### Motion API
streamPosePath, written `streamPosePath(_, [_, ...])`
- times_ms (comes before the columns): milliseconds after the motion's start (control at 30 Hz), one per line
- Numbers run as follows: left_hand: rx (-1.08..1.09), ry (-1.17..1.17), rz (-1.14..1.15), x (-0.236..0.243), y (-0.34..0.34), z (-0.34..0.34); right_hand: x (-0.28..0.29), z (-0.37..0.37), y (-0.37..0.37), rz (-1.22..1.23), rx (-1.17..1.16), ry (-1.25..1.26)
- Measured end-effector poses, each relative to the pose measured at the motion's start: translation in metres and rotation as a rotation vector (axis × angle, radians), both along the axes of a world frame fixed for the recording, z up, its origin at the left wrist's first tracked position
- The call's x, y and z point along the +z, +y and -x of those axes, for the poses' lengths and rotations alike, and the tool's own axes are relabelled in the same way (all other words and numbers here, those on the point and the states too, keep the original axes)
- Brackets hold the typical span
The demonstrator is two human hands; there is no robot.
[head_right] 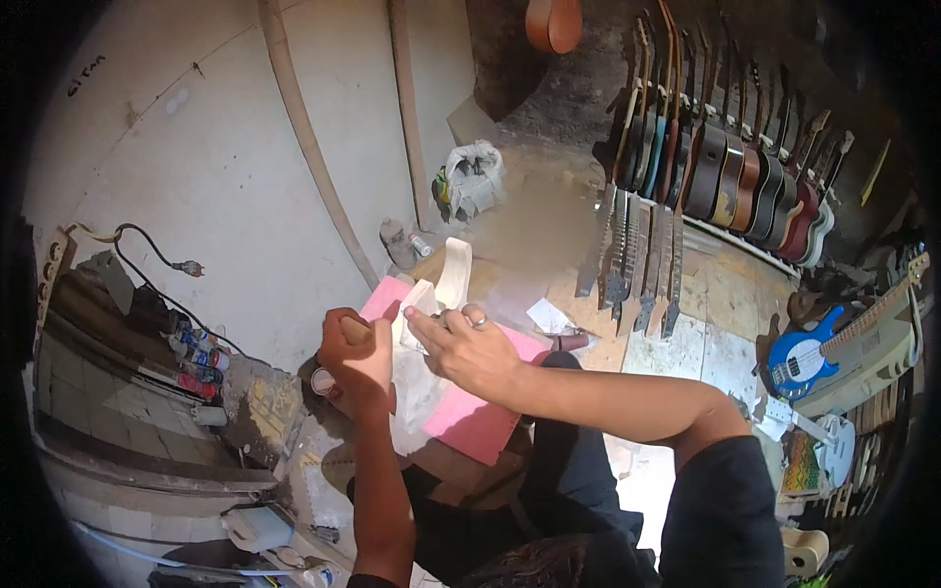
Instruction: The person sands the surface and edges of a wooden guitar body by hand using sandpaper.
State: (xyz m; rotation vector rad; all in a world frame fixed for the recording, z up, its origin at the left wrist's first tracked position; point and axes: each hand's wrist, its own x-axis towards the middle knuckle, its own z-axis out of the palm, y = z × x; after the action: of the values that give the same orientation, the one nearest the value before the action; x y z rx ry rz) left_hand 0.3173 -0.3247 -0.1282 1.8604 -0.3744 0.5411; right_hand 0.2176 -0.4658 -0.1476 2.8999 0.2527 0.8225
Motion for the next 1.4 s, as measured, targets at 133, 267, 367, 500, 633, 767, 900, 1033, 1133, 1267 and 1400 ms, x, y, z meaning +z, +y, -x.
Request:
streamPosePath(133, [-0.018,0.018,0.014,0.007,0.000,0.013,0.005,-0.015,0.007,0.013,-0.001,0.067])
streamPosePath(267, [-0.006,-0.043,-0.043,0.007,0.002,0.007,0.013,-0.006,0.006,-0.017,0.027,0.043])
streamPosePath(367, [-0.047,0.026,0.017,0.004,0.000,0.011,0.011,-0.010,0.004,0.004,0.023,0.048])
streamPosePath(500, [-0.077,-0.030,0.003,0.004,0.002,0.010,0.008,-0.002,0.003,-0.051,0.048,0.034])
streamPosePath(633, [-0.071,-0.125,-0.026,-0.003,0.001,0.014,0.001,-0.018,0.009,-0.049,0.033,0.024])
streamPosePath(767, [-0.024,-0.031,-0.061,0.002,0.009,0.018,-0.005,-0.005,0.011,-0.030,0.022,0.016])
streamPosePath(900, [-0.004,-0.038,-0.039,0.004,0.008,0.016,-0.003,-0.010,0.011,0.005,0.005,0.019])
streamPosePath(1033, [-0.005,-0.050,-0.051,0.005,0.005,0.020,-0.003,-0.006,0.008,-0.041,0.036,0.002])
streamPosePath(1133, [-0.014,-0.036,-0.025,0.006,0.004,0.016,-0.002,-0.015,0.012,-0.035,0.008,0.025])
streamPosePath(1267, [-0.015,-0.017,-0.009,0.007,0.002,0.011,0.000,-0.005,0.006,-0.097,0.045,0.037])
streamPosePath(1400, [0.009,-0.060,-0.011,-0.001,0.004,0.008,0.001,-0.019,0.011,-0.023,0.000,-0.025])
